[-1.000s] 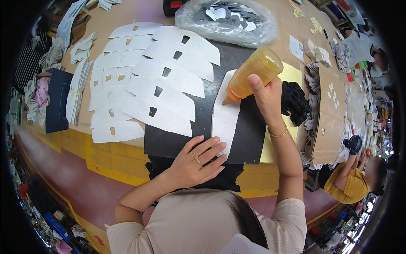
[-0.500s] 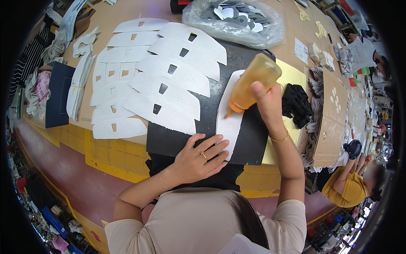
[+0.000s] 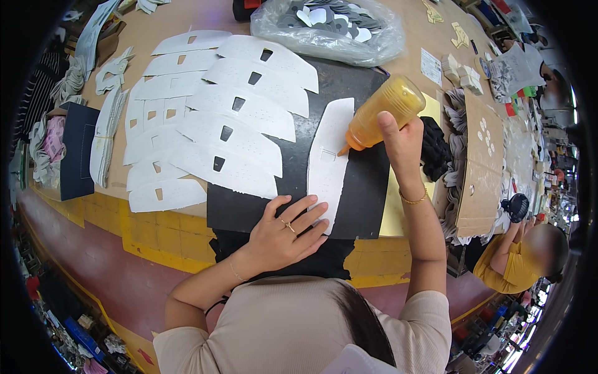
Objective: The person applies glue from a squeeze bottle onto white fabric pieces and presses them onto a black work surface. They repeatedly pick up fabric pieces, apply glue, and smooth them down, building a layered assembly.
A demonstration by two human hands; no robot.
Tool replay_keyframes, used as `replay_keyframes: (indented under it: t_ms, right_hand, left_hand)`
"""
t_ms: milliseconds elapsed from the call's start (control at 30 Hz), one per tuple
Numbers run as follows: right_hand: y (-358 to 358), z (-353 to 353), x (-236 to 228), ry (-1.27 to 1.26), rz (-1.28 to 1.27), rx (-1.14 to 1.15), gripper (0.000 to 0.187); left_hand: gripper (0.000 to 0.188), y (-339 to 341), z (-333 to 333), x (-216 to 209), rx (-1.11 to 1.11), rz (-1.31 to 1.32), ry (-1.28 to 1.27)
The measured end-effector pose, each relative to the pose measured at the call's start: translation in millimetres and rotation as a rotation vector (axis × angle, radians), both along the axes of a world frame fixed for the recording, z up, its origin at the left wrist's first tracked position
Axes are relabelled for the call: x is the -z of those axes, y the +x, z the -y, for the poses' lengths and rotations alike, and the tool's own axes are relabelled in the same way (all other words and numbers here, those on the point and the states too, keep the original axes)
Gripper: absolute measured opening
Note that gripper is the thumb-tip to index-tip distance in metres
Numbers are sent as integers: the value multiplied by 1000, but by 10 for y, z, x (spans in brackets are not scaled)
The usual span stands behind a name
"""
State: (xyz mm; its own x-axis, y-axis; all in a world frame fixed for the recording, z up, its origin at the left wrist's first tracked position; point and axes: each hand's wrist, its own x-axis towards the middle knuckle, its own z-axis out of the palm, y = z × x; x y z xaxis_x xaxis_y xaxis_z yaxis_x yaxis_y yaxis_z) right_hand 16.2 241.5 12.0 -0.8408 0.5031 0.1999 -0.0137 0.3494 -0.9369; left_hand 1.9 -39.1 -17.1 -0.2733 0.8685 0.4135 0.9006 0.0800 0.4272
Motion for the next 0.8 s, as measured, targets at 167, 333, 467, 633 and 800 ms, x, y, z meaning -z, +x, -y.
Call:
replay_keyframes:
  t_ms: [167, 333, 467, 633, 800]
  right_hand:
    - [-16, 6, -18, 86, 9, -5, 56]
    - [66, 98, -50, 65, 36, -72, 58]
    - [136, 39, 157, -361, 22, -43, 71]
    - [148, -192, -51, -1128, -230, -155, 80]
    - [207, -259, 27, -1154, -291, -90, 80]
  left_hand:
    - [28, 1, -3, -3, -4, -1, 1]
    - [32, -11, 28, -46, -1, 74, -11]
    - [36, -17, 18, -175, -174, 163, -7]
    - [57, -184, -218, -216, -466, 86, -196]
    - [57, -192, -418, -243, -480, 98, -285]
